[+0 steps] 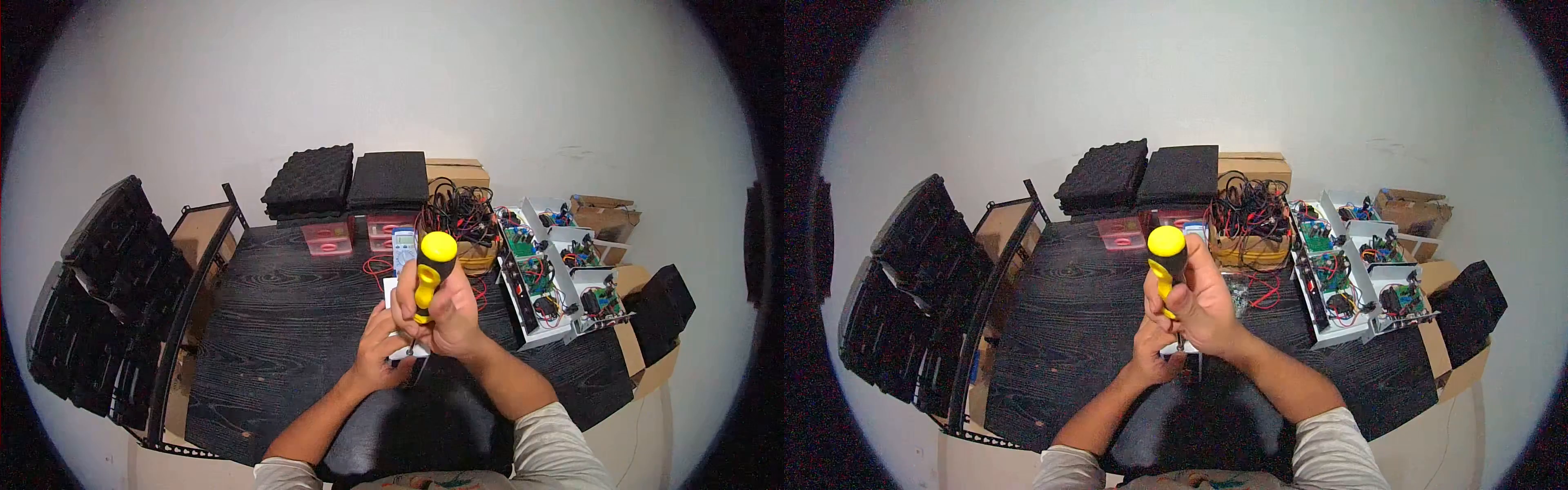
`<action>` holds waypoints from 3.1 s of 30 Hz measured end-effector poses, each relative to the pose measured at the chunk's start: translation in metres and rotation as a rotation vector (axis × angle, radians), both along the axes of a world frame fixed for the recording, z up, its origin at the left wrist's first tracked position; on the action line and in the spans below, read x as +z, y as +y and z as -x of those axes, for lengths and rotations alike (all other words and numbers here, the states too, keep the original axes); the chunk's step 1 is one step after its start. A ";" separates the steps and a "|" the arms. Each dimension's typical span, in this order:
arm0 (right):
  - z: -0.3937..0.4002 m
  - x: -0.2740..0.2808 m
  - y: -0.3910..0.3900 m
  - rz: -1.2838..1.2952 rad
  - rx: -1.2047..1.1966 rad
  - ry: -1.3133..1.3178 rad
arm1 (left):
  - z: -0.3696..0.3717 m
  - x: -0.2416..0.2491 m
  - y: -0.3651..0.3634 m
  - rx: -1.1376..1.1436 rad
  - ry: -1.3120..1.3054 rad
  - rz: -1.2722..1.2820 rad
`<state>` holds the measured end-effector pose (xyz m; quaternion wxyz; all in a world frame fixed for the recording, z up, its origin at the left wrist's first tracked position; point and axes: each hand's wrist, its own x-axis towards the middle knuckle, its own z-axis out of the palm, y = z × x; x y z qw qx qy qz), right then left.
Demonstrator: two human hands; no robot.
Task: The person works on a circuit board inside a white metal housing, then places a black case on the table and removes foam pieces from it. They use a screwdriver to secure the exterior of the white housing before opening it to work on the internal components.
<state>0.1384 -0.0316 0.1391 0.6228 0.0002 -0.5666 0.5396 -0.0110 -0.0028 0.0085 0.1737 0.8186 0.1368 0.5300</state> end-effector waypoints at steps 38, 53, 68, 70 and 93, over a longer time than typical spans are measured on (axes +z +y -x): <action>0.006 -0.009 -0.004 0.006 -0.285 0.062 | -0.001 -0.011 0.003 -0.006 -0.005 0.012; -0.003 0.005 0.001 0.186 0.071 0.081 | -0.002 0.000 0.003 0.000 0.001 -0.023; -0.004 -0.001 -0.001 0.157 0.064 0.066 | -0.002 0.001 0.002 -0.006 0.001 -0.020; 0.004 -0.009 0.000 0.063 -0.064 0.080 | -0.001 -0.002 0.003 -0.012 -0.009 -0.020; -0.012 -0.009 -0.001 0.219 0.238 -0.050 | -0.001 -0.003 -0.002 0.002 -0.002 0.035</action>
